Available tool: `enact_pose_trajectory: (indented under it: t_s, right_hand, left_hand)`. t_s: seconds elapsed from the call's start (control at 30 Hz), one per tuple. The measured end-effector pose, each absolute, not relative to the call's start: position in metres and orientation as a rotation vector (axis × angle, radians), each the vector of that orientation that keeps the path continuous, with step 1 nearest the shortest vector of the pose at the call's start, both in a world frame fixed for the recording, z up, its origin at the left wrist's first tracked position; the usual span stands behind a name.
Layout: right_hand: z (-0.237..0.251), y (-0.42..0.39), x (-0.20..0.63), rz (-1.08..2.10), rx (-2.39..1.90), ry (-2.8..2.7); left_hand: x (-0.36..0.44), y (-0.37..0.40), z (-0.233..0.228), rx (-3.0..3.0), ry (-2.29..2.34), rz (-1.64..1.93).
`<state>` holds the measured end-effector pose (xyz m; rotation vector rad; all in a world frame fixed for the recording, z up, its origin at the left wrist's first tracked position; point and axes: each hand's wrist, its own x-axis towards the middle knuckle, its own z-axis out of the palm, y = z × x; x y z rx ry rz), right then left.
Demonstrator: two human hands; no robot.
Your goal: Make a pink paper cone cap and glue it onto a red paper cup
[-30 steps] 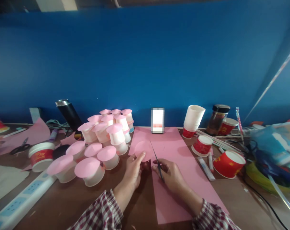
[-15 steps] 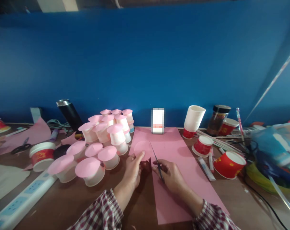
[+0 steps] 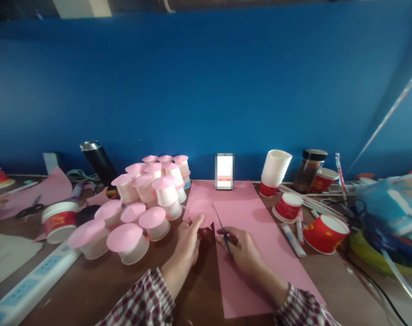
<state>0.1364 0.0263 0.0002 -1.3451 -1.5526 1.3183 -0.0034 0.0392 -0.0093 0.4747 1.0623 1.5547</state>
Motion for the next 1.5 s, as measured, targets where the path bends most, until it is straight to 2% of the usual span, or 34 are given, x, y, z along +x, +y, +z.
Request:
enact_pose_trajectory:
  t_s: [0.57,0.77,1.37,1.5]
  right_hand:
    - [-0.006,0.028,0.14,1.304,-1.317,-1.532]
    - [-0.008,0.032,0.145,1.051,-1.241,-1.594]
    - [-0.014,0.053,0.163,0.886,-1.246,-1.356]
    - [-0.012,0.053,0.166,0.762,-1.356,-1.393]
  left_hand:
    - [-0.006,0.042,-0.013,0.483,1.093,1.579]
    - [-0.005,0.041,-0.011,0.5,1.067,1.575]
    - [-0.008,0.04,-0.013,0.558,1.017,1.525]
    - [-0.008,0.039,-0.015,0.638,1.027,1.512]
